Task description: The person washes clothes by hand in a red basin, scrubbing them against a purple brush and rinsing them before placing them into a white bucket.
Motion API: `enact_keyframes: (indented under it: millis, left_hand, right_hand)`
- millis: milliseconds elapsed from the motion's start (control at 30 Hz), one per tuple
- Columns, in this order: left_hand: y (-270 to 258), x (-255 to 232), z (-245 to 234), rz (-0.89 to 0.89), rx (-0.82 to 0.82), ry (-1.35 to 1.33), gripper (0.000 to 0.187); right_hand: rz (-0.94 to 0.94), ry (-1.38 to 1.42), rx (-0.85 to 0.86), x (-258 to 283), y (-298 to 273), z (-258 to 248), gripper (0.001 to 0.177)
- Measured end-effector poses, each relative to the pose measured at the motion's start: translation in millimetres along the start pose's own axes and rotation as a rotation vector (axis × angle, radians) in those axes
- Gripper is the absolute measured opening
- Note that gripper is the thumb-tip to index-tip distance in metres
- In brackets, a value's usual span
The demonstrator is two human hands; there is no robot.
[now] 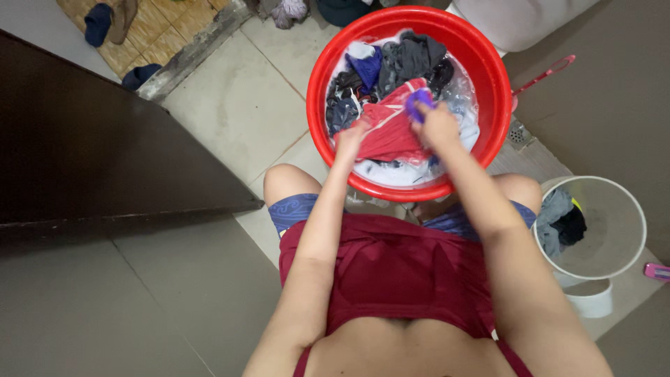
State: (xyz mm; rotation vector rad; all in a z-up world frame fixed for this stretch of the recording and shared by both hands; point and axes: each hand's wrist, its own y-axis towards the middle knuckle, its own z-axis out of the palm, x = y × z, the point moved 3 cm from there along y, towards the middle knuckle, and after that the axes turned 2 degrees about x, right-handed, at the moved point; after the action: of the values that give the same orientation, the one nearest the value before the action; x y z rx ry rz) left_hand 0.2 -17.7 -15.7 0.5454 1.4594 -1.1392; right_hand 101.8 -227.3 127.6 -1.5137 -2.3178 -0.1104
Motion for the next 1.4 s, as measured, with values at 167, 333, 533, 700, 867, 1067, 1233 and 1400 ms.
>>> enact_keyframes:
  millis: [167,333,533,700,867,1067,1233,1400]
  left_hand:
    - [-43,-62,18,0.363,-0.061,0.696,0.027]
    - [-58,-93,29,0.624,-0.096,1.140,0.011]
    - [-36,-82,4,0.485,0.082,1.128,0.013]
    - [-7,-95,-1,0.319,0.045,0.464,0.010]
    - [13,-39,-1,-0.316,0.147,-0.633,0.022]
    - [21,2,-5,-0.145,0.100,-0.318,0.049]
    - [19,4,-10,-0.311,0.121,-0.598,0.095]
    - [26,14,-2,-0.365,0.187,-0.528,0.101]
  right_hand:
    - [0.156,0.009,-0.212,-39,33,-28,0.050]
    - [0.313,-0.051,-0.164,-81,47,3,0.057]
    - [0.346,-0.107,-0.006,-118,83,51,0.067]
    - [0.383,-0.045,0.040,-113,99,36,0.094]
    - [0.500,0.166,0.060,-95,64,3,0.118]
    - [-0.072,0.281,-0.175,8,3,-9,0.081]
    - [-0.434,0.215,-0.093,75,-28,21,0.065]
    - [-0.009,0.003,0.069,35,25,-7,0.063]
